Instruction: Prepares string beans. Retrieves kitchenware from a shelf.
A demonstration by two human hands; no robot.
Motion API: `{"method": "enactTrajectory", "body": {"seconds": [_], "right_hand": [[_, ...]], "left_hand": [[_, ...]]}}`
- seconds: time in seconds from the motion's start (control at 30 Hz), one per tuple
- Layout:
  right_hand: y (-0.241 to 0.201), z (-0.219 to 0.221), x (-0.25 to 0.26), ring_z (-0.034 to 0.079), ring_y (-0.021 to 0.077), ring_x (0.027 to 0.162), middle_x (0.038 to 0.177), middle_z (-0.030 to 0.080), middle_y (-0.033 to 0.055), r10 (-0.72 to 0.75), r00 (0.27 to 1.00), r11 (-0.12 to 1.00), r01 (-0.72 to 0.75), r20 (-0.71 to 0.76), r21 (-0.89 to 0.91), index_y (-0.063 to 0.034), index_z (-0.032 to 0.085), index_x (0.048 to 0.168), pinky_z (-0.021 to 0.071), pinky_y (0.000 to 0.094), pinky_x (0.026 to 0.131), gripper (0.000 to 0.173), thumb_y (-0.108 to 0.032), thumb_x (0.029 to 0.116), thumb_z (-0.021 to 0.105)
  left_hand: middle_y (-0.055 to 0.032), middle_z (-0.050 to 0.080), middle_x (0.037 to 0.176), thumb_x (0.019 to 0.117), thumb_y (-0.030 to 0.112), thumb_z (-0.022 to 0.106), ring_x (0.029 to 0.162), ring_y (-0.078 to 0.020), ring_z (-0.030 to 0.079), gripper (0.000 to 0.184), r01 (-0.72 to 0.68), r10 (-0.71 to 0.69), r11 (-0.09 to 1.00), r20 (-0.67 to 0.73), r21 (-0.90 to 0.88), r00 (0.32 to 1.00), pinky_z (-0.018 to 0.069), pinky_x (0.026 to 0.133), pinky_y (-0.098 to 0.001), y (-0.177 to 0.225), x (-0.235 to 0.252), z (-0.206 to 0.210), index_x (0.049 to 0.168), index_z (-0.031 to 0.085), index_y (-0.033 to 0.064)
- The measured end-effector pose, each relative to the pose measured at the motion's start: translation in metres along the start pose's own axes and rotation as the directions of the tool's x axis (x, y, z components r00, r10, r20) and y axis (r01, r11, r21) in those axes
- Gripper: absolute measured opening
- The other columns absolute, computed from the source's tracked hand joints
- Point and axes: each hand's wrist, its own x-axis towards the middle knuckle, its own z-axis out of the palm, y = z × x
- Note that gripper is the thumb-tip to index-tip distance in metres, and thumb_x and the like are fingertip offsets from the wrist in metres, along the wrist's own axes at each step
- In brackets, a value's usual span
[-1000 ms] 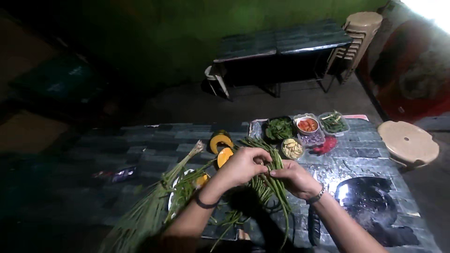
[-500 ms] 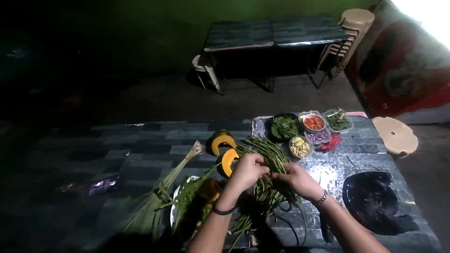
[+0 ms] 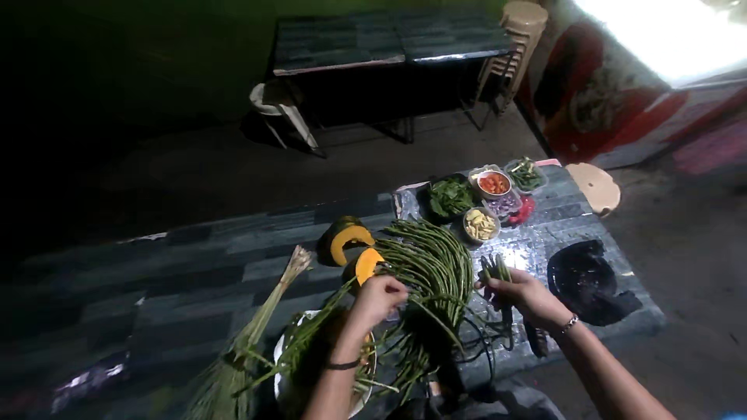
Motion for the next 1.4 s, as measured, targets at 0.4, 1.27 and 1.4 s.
{"method": "enactTrajectory", "body": {"seconds": [0.4, 1.27, 1.4], "right_hand": [[-0.016, 0.054, 0.002, 0.07, 0.0174, 0.074, 0.091, 0.071, 0.0095, -0.17, 0.956, 0.947, 0.091, 0.241, 0.307, 0.0009, 0.057, 0.116, 0.0616, 0.0347, 0.073, 0.028, -0.018, 0.1092, 0.037], [-0.022, -0.028, -0.034, 0.051, 0.0035, 0.053, 0.069, 0.057, -0.0036, -0.064, 0.957, 0.998, 0.057, 0.284, 0.035, -0.0077, 0.061, 0.109, 0.0469, 0.0194, 0.052, 0.025, -0.021, 0.1045, 0.04], [-0.039, -0.06, -0.045, 0.05, 0.004, 0.047, 0.06, 0.055, -0.0027, -0.146, 0.986, 0.988, 0.141, 0.077, 0.06, -0.0129, 0.066, 0.105, 0.0458, 0.0194, 0.048, 0.017, -0.022, 0.0923, 0.061]], "left_hand": [[-0.0065, 0.072, 0.088, 0.0938, 0.011, 0.074, 0.066, -0.013, 0.062, 0.007, -0.35, 0.349, 0.929, 0.033, 0.122, 0.937, 0.0535, 0.062, -0.0295, 0.125, -0.035, 0.018, 0.098, 0.074, 0.0051], [-0.0143, 0.07, 0.105, 0.1017, 0.005, 0.06, 0.082, -0.0194, 0.068, 0.031, -0.033, -0.004, 0.982, -0.192, -0.185, 0.981, 0.0578, 0.075, -0.0356, 0.027, -0.006, 0.064, 0.132, 0.062, 0.0007], [-0.0257, 0.064, 0.128, 0.0956, 0.012, 0.06, 0.122, -0.0419, 0.062, 0.033, 0.415, -0.345, 0.78, -0.232, 0.468, 0.909, 0.0481, 0.103, -0.0619, -0.068, 0.023, 0.102, 0.126, 0.067, -0.001]]}}
